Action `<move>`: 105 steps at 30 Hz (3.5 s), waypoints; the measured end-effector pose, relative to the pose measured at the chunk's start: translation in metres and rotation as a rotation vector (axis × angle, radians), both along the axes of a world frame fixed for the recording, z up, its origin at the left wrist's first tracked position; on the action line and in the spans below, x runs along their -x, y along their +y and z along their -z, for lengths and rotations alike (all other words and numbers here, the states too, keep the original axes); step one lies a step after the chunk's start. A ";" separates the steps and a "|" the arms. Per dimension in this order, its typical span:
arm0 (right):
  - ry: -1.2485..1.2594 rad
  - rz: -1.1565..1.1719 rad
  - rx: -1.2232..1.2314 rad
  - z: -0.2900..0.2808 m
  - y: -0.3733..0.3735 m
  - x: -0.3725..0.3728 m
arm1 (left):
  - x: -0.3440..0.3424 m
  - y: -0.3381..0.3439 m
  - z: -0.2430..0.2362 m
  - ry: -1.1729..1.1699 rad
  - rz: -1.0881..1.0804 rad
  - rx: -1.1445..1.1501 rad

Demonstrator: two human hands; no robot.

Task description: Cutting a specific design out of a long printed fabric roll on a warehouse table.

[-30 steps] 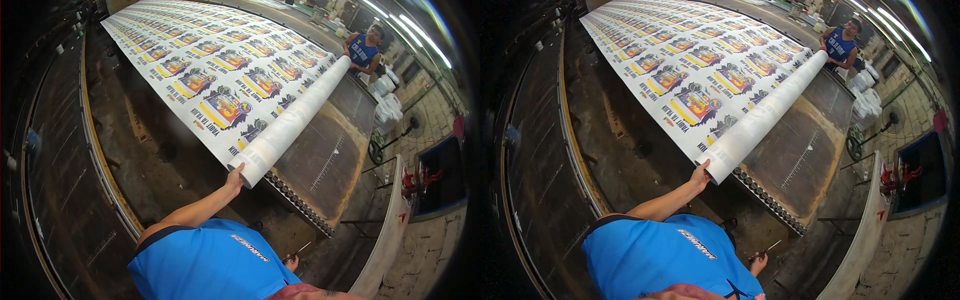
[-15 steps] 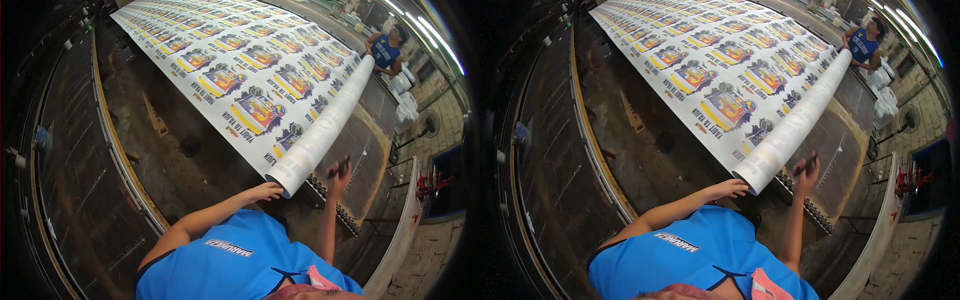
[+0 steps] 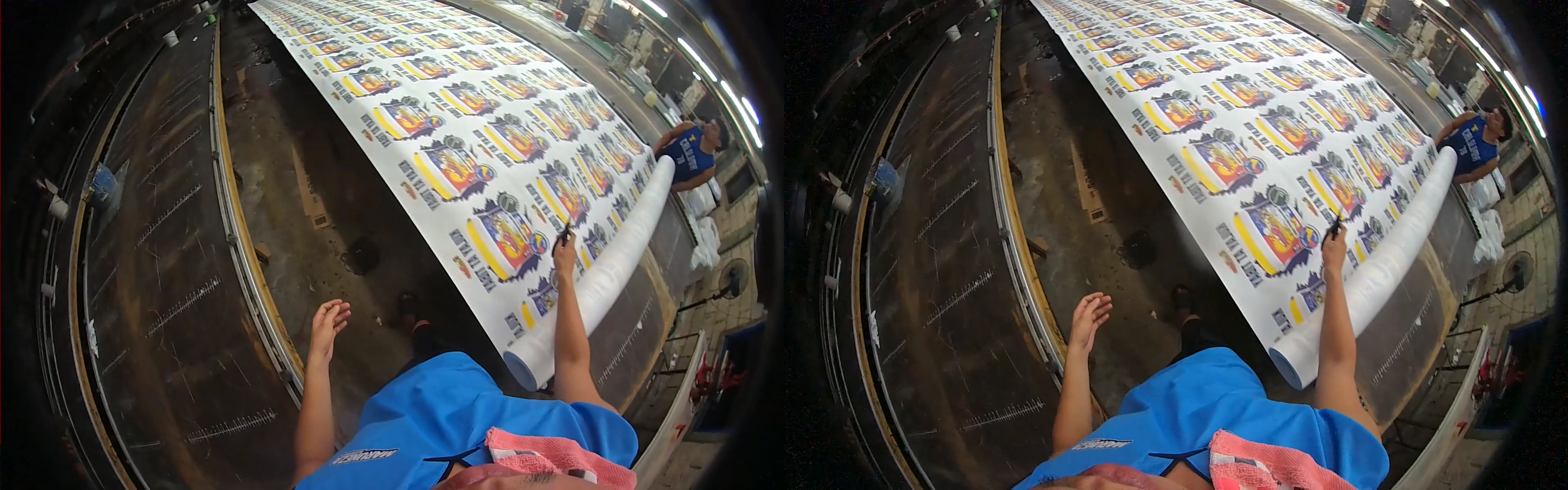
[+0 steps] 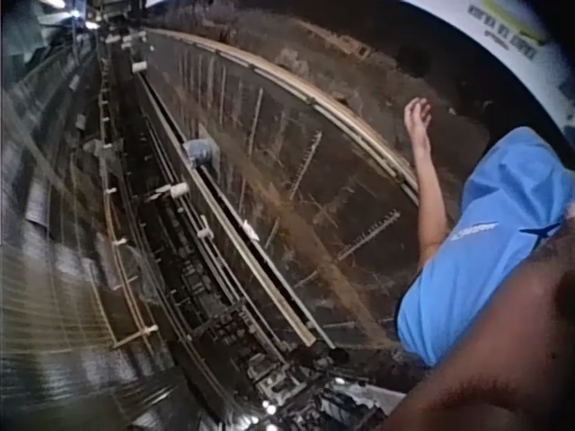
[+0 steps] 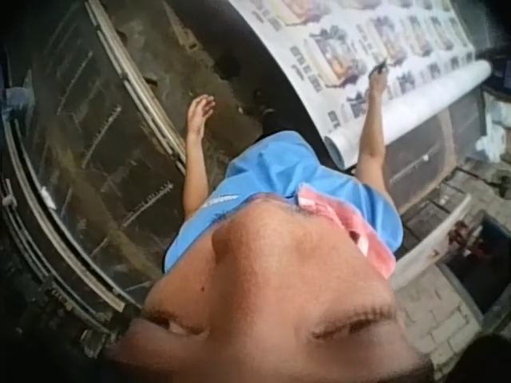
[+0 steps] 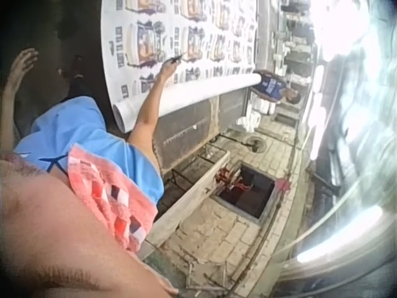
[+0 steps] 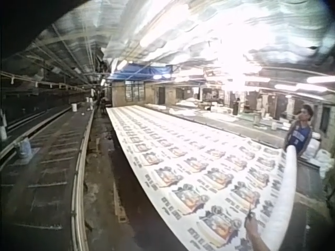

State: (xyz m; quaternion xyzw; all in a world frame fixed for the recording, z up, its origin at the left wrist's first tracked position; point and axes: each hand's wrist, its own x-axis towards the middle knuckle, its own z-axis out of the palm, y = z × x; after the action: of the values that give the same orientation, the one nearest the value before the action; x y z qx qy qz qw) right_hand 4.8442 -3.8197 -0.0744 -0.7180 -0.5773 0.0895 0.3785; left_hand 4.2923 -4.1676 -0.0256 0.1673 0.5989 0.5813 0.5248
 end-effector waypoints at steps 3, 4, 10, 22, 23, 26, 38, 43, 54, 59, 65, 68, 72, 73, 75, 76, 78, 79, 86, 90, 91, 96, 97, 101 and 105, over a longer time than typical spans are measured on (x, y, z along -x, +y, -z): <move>-0.038 0.175 -0.051 0.050 0.051 -0.027 | 0.029 0.030 0.007 -0.004 0.110 0.030; -0.043 0.196 -0.119 0.069 0.064 -0.027 | 0.041 0.042 0.019 0.010 0.177 0.044; -0.248 0.387 -0.057 0.110 0.072 0.072 | 0.125 0.042 0.177 0.571 0.468 0.405; -0.057 0.662 -0.007 0.098 0.156 0.138 | 0.223 0.122 0.222 0.330 0.536 0.906; -0.022 0.603 -0.130 0.106 0.173 0.135 | 0.229 0.148 0.225 0.330 0.525 0.846; -0.127 0.439 -0.218 0.111 0.224 0.218 | 0.278 0.209 0.222 0.454 0.637 0.802; 0.065 0.111 -0.032 0.101 0.493 0.544 | 0.494 0.381 0.208 0.275 0.440 0.808; -0.090 0.184 0.105 0.089 0.563 0.637 | 0.591 0.474 0.193 0.163 0.329 0.721; -0.390 0.370 0.051 0.097 0.586 0.662 | 0.723 0.595 0.252 0.053 0.548 0.730; -0.369 0.450 -0.070 0.098 0.629 0.679 | 0.866 0.765 0.240 0.380 0.702 0.607; -0.268 0.805 -0.071 0.101 0.809 0.768 | 0.955 0.861 0.232 0.389 0.605 0.382; -0.037 0.412 -0.190 0.096 0.907 0.894 | 1.031 0.940 0.178 0.087 0.083 0.550; -0.005 0.124 0.014 0.078 1.036 1.059 | 1.102 0.999 0.179 0.276 0.246 0.617; -0.023 0.125 0.004 0.072 1.059 1.096 | 1.111 1.009 0.185 0.204 0.282 0.584; -0.024 0.105 -0.033 0.068 1.106 1.156 | 1.120 1.031 0.197 0.141 0.343 0.655; -0.008 0.086 -0.062 0.069 1.132 1.180 | 1.120 1.036 0.207 0.102 0.300 0.603; -0.007 0.032 0.001 0.066 1.179 1.246 | 1.141 1.027 0.231 0.592 0.510 0.520; 0.002 0.025 -0.002 0.064 1.203 1.276 | 1.177 0.985 0.226 0.592 0.486 0.511; 0.063 0.241 0.040 0.065 1.325 1.406 | 1.315 0.998 0.176 0.232 0.626 0.505; -0.092 0.172 0.010 0.061 1.362 1.466 | 1.398 1.166 0.212 0.018 0.662 0.551; -0.143 0.221 0.008 0.058 1.359 1.456 | 1.407 1.209 0.214 0.012 0.728 0.556; -0.209 0.279 -0.006 0.056 1.354 1.432 | 1.499 1.399 0.177 0.133 0.237 0.709; -0.257 0.273 0.014 0.052 1.361 1.448 | 1.519 1.412 0.183 0.152 0.306 0.729; -0.258 0.283 0.013 0.051 1.392 1.474 | 1.601 1.489 0.218 0.419 0.682 0.619; -0.142 0.821 0.050 0.067 1.440 1.518 | 1.696 1.561 0.231 0.352 0.817 0.574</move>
State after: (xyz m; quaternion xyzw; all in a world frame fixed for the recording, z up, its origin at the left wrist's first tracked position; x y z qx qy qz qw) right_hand 3.3266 -2.3796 -0.1415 -0.9018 -0.2654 -0.1045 0.3247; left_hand 2.5965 -2.6068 -0.2565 0.3318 0.6991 0.1052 0.6246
